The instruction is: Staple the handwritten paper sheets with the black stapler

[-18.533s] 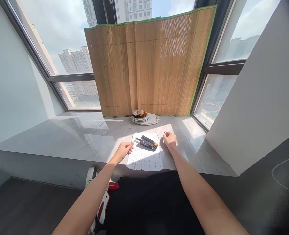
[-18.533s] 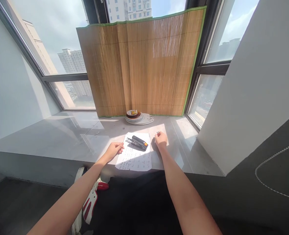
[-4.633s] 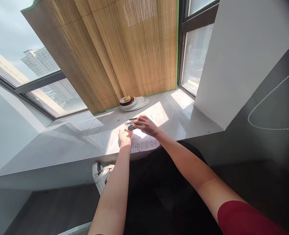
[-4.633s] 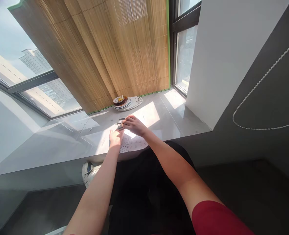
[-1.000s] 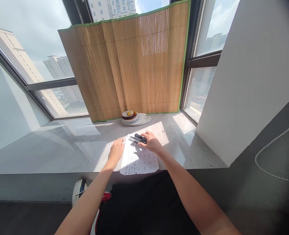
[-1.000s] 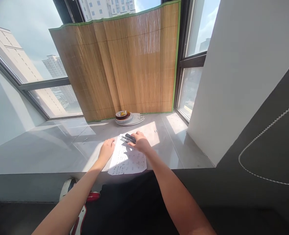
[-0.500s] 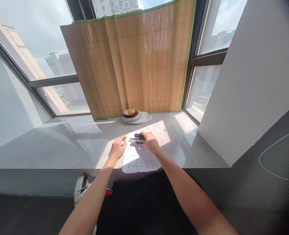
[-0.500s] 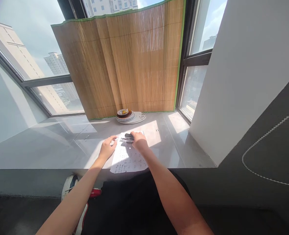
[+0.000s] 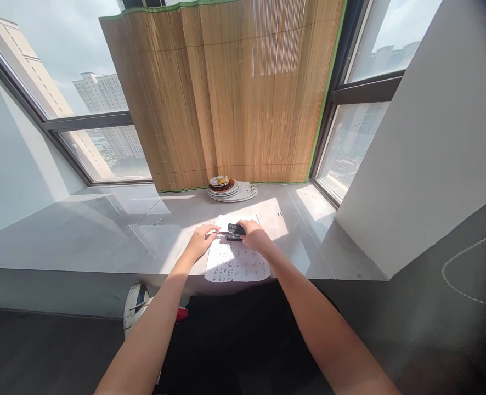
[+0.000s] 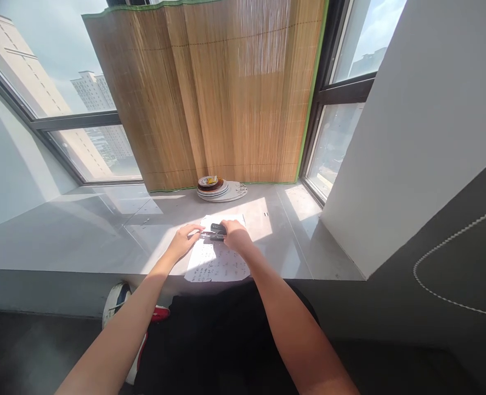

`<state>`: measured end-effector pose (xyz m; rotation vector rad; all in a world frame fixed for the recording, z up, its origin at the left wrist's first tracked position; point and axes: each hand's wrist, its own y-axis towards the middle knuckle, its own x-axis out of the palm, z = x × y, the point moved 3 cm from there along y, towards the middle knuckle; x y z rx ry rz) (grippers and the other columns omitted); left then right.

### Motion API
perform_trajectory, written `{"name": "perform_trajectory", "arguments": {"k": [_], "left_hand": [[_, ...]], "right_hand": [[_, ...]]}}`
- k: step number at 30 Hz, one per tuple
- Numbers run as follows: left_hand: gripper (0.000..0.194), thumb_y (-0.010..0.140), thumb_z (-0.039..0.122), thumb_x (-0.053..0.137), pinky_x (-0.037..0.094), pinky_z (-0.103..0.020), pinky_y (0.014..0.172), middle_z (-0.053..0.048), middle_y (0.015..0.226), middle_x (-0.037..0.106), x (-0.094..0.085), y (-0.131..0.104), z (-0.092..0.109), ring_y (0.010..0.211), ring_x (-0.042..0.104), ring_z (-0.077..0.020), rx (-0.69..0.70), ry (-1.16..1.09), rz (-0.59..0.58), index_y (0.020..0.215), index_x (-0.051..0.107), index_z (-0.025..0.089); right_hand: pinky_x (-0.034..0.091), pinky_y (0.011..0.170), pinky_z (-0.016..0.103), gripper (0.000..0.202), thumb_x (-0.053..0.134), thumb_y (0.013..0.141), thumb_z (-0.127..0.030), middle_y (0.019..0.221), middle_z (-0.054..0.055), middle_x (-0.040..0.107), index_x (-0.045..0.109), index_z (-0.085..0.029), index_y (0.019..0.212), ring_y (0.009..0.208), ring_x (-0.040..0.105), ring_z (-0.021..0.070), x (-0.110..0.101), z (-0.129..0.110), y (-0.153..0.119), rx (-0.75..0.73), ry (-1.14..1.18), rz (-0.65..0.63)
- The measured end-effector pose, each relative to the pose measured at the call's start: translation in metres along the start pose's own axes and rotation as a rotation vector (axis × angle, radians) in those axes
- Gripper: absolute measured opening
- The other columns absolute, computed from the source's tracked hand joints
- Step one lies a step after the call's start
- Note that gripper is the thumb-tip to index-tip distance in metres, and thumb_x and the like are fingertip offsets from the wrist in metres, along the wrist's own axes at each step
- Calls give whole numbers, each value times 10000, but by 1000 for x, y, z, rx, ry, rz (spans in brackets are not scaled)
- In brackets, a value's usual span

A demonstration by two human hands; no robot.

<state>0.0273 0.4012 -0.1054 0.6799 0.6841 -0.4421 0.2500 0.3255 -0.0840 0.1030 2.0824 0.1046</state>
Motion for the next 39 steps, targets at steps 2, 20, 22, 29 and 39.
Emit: {"name": "perform_trajectory", "arguments": {"k": [2,20,22,29,39], "left_hand": [[230,1013,297,519,470,-450,1118,-34,1270,765,1,1,-2,1241,657,-256,-11,-18,-21,1141,710,308],[237,1027,377,523,510,-398,1050,-59,1192,721,6,3,-16,1180,635,-250,-56,-64,-92,1130,726,313],[245,1030,364,532,515,-391,1037,-66,1188,712,7,2,-17,1168,630,-245,-58,-79,-107,1155,731,296],[260,1043,347,539,531,-358,958,-71,1175,704,5,1,-15,1154,620,-239,-70,-73,-101,1179,751,280],[285,1018,419,554,558,-357,967,-49,1181,711,7,0,-16,1169,651,-238,-87,-91,-101,1164,771,305]], "right_hand": [[494,785,287,357,663,879,-44,1164,65,736,709,-229,1181,1006,685,225,-1,-1,0,2,8,-2],[486,831,287,355,678,903,-67,1204,75,695,676,-238,1214,1051,664,233,-3,-3,-2,33,-18,-35],[487,840,294,367,672,888,-58,1201,72,702,679,-242,1205,1065,661,242,-2,-2,-2,21,-17,-29],[484,800,285,385,670,876,-33,1164,70,720,675,-245,1198,1031,667,236,-3,-3,-3,16,-2,-47],[490,827,297,375,628,905,-41,1189,78,714,671,-235,1223,1080,658,248,-5,-5,-4,20,-9,-51]]}}
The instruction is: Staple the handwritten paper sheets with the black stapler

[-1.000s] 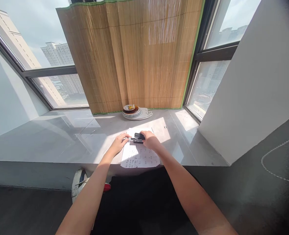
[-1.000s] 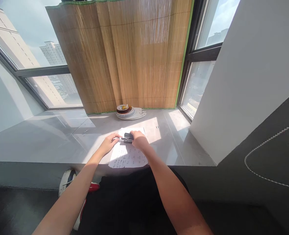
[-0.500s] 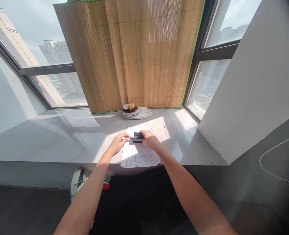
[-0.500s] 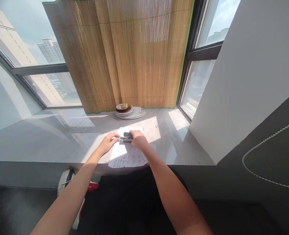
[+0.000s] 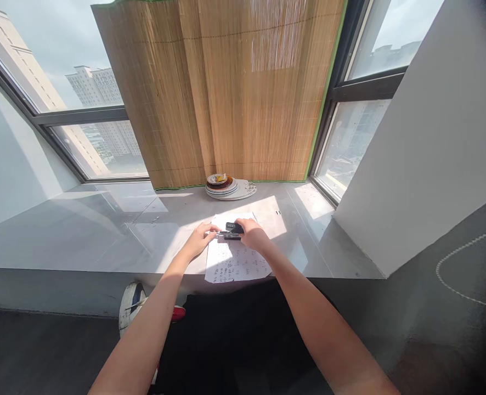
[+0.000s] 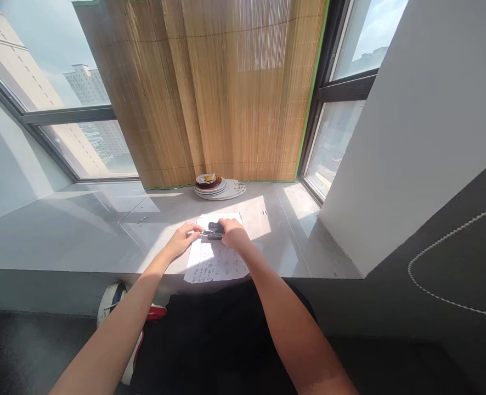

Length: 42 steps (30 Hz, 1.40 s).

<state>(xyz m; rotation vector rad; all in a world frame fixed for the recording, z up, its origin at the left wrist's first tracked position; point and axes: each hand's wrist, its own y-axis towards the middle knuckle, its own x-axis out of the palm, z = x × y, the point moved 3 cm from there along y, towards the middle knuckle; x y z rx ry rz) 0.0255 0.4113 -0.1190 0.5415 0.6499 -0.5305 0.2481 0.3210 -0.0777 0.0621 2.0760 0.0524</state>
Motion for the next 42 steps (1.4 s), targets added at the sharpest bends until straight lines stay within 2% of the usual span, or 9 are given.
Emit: {"name": "perform_trajectory", "arguments": {"k": [8,14,28,37,42], "left_hand": [[285,1019,411,547,570,-348,943,-47,1172,719,-2,-1,5,1156,665,-235,-6,17,-1,1162,770,306],[278,1019,414,556,566,-342,923,-49,1171,729,-2,-1,7,1141,664,-239,-11,39,28,1146,775,301],[293,1007,390,571,550,-328,901,-67,1154,706,0,-2,4,1087,659,-240,-1,1,-15,1167,789,276],[163,941,342,653,583,-433,977,-36,1094,805,0,-1,-1,1079,735,-273,0,18,81,988,809,324],[168,901,257,650,607,-432,960,-31,1017,821,-1,-2,1,998,764,-253,-6,-45,93,965,798,304]], "right_hand": [[499,848,296,361,639,911,-42,1204,82,710,674,-244,1207,1057,661,234,-2,-2,-2,15,7,1],[499,844,312,397,659,885,-32,1195,84,715,675,-249,1217,1107,655,269,-1,0,0,18,2,-13],[502,900,304,397,632,898,-40,1212,78,704,680,-255,1229,1124,653,256,-2,0,-3,19,16,15],[502,839,280,342,648,922,-74,1234,65,701,688,-268,1201,1061,680,231,6,11,5,44,24,13],[496,879,253,371,646,913,-41,1239,58,722,709,-252,1211,1127,677,220,1,20,5,6,54,43]]}}
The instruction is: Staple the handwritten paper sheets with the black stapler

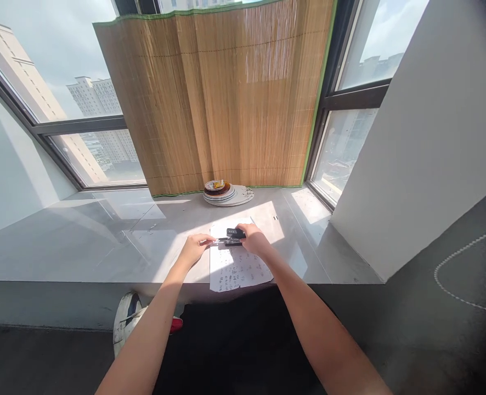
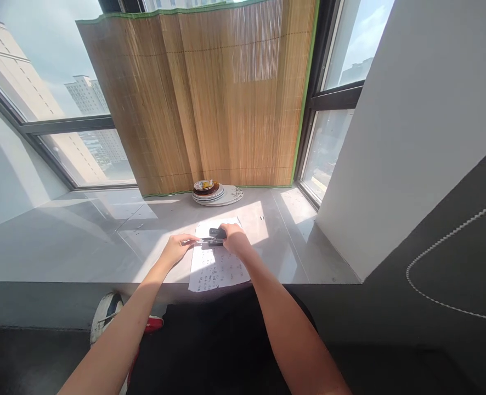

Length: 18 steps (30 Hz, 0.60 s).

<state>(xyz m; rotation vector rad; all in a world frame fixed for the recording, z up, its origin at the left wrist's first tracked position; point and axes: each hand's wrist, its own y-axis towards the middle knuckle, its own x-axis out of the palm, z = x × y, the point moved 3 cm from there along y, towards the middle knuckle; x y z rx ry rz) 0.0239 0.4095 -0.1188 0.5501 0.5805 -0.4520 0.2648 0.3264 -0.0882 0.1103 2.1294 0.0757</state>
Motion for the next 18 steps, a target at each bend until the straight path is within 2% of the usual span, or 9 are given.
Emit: {"name": "perform_trajectory", "arguments": {"k": [5,8,12,15,18], "left_hand": [[406,883,234,645,598,-362,883,-10,971,798,0,-1,3,956,756,-226,-30,13,-47,1283,684,298],[353,891,207,590,573,-345,886,-12,1039,777,0,-1,2,1012,732,-229,-20,25,-67,1224,667,294],[279,915,218,578,530,-353,923,-24,1049,743,1,0,4,1031,673,-236,-32,95,-90,1169,679,276],[202,944,272,589,507,-377,974,-42,1079,726,3,2,5,1059,638,-244,-33,174,-117,1116,695,256],[160,971,325,601,474,-409,1065,-52,1137,726,4,4,4,1127,620,-258,29,217,-128,1047,727,264]], "right_hand": [[474,996,265,380,711,943,-106,1273,22,727,717,-291,1275,1181,634,213,5,-18,-2,-164,3,-15],[468,989,278,299,695,978,-143,1230,22,743,731,-285,1240,1191,609,222,16,-34,1,-241,-26,-18],[469,955,319,228,713,993,-216,1211,27,747,746,-273,1212,1158,605,251,27,-44,7,-241,-16,-5],[485,946,342,229,736,977,-227,1199,24,760,763,-279,1198,1138,611,261,25,-40,9,-221,2,12],[493,1009,350,292,761,945,-204,1225,40,763,775,-281,1226,1184,627,261,7,-20,4,-181,39,84]]}}
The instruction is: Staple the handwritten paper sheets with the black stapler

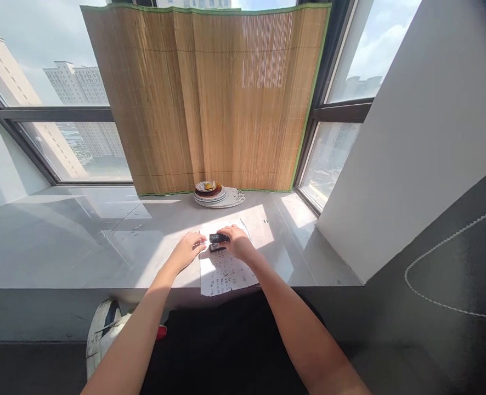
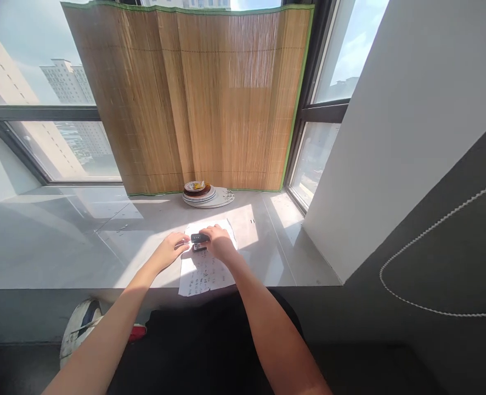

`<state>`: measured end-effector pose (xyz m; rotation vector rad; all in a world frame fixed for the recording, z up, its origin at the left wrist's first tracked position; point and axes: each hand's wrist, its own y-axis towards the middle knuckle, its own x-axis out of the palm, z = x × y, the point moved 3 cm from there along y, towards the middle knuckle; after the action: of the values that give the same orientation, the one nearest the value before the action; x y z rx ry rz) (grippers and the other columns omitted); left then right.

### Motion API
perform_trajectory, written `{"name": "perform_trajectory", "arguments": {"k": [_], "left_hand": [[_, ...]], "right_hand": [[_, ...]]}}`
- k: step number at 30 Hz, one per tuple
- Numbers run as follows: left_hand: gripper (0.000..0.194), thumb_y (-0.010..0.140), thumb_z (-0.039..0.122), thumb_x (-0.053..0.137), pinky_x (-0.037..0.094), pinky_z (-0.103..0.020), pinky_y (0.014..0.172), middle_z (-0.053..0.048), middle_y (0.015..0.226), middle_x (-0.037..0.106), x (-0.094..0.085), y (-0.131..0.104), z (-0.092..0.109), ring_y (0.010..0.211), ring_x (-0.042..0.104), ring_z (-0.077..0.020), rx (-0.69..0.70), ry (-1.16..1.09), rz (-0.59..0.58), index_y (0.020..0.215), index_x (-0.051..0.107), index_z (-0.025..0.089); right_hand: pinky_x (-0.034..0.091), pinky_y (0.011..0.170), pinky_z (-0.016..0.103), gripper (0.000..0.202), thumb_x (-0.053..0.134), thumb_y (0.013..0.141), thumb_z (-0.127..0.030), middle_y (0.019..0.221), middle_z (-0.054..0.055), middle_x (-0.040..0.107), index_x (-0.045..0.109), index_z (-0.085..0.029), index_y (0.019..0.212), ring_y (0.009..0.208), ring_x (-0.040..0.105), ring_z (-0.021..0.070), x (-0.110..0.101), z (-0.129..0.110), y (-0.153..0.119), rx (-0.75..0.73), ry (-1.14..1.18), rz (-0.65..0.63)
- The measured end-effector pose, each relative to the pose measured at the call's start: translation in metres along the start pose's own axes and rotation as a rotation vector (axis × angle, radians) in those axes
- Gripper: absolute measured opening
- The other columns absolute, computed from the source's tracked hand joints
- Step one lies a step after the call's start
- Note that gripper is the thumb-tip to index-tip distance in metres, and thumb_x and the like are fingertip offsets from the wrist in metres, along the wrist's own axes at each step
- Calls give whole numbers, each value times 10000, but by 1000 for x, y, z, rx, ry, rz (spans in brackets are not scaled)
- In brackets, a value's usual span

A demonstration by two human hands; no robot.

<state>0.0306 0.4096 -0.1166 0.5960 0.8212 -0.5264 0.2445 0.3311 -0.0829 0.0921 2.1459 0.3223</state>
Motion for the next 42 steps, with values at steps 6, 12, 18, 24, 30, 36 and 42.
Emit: {"name": "perform_trajectory", "arguments": {"k": [6,12,18,24,30,36,42], "left_hand": [[191,991,302,556,471,-424,1080,-52,1151,729,2,2,-7,1130,622,-252,56,-16,25,989,745,274],[200,996,320,541,467,-427,1094,-64,1178,731,0,1,3,1167,605,-261,48,12,1,1013,732,261],[171,997,321,567,461,-395,1094,-37,1173,728,-2,-1,10,1158,617,-245,79,52,-16,1016,730,272],[219,998,353,563,453,-393,1115,-36,1228,726,1,-1,7,1205,620,-239,136,6,-51,1035,765,278],[219,990,391,557,438,-402,1123,-8,1266,729,-1,-4,12,1243,619,-245,128,18,-70,1058,765,373],[210,979,410,563,399,-426,1163,-12,1264,728,0,-4,12,1256,610,-271,114,39,-77,1032,757,347],[180,988,371,583,383,-413,1168,-15,1256,723,0,-5,13,1242,604,-262,117,24,-76,1034,751,322]], "right_hand": [[501,1076,382,376,787,850,-152,1245,70,779,814,-262,1209,1255,650,290,-76,80,-35,204,24,200],[550,960,348,346,847,778,-144,1096,69,822,854,-235,1111,1092,742,283,-84,108,-44,302,103,69],[557,899,320,318,832,785,-113,1056,52,825,857,-239,1076,1041,750,266,-76,93,-39,280,85,40],[556,929,300,352,833,815,-152,1202,47,792,839,-277,1145,1105,725,243,-69,92,-34,257,46,76],[490,983,326,462,700,942,-176,1258,31,753,739,-354,1367,1167,650,236,-53,100,-5,296,-107,138],[412,985,364,498,602,1004,-158,1293,39,717,677,-375,1446,1235,553,258,-43,109,17,329,-226,152],[430,1039,439,475,592,995,-148,1300,69,711,713,-354,1405,1233,551,296,-36,113,20,271,-250,156]]}}
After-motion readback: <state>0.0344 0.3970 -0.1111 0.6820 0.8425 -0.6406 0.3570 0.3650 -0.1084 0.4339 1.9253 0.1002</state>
